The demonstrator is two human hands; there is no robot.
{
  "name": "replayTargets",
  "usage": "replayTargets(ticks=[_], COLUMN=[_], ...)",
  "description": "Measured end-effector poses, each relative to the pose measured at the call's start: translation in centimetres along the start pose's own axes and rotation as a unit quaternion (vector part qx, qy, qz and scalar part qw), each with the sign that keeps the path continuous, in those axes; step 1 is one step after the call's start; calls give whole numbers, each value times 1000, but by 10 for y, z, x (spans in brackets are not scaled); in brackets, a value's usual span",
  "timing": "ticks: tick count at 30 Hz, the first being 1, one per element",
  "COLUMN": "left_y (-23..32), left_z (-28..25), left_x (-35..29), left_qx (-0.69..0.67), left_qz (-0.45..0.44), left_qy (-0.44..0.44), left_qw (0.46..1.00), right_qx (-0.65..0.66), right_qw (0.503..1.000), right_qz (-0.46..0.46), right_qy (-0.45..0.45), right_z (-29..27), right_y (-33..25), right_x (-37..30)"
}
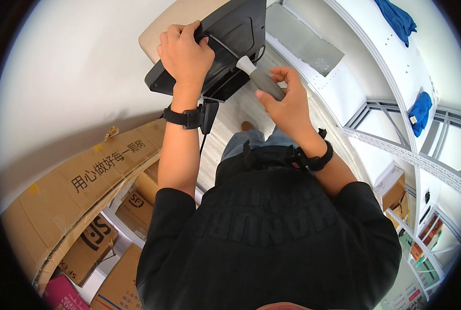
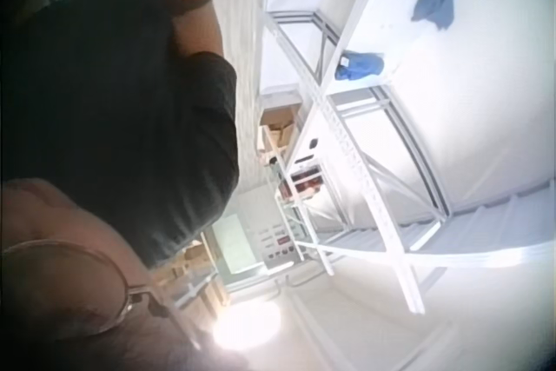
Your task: The person wipes the interior of a black electronic device with a blue cloth. Then, using a screwdriver, they attach a black plastic cover and a metal backplate to the device, securing them with screws.
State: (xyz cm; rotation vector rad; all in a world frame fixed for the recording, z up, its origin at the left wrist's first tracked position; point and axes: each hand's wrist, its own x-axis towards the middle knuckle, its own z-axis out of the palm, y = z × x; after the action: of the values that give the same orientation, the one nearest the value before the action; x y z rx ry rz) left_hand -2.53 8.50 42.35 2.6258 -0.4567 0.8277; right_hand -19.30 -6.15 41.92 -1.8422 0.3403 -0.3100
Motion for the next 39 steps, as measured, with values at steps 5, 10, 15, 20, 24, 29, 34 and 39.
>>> replayTargets(ticks=[5, 10, 15, 20, 24, 29, 34, 39], left_y=[2, 0, -1, 1, -2, 1, 0, 2], left_z=[0, 0, 2, 1, 3, -1, 1, -1], left_x=[0, -2, -2, -4, -2, -1, -2, -4], left_qx=[9, -7, -15, -10, -12, 1, -17, -14], left_qz=[-3, 13, 25, 29, 27, 1, 29, 24], left_qy=[-2, 8, 25, 28, 32, -7, 32, 27], left_qw=[1000, 1000, 999, 999, 999, 1000, 999, 999], right_qx=[159, -29, 152, 107, 107, 237, 184, 188], right_qw=[965, 999, 970, 984, 987, 943, 948, 953], right_qz=[202, -41, 178, 124, 104, 203, 217, 179], right_qy=[-49, 2, -69, -70, -62, -113, -142, -154], right_z=[-6, 2, -9, -5, -4, -9, -11, -10], right_y=[-22, -2, -13, -4, -5, -2, -13, -9], right_x=[5, 4, 9, 14, 14, 21, 21, 20])
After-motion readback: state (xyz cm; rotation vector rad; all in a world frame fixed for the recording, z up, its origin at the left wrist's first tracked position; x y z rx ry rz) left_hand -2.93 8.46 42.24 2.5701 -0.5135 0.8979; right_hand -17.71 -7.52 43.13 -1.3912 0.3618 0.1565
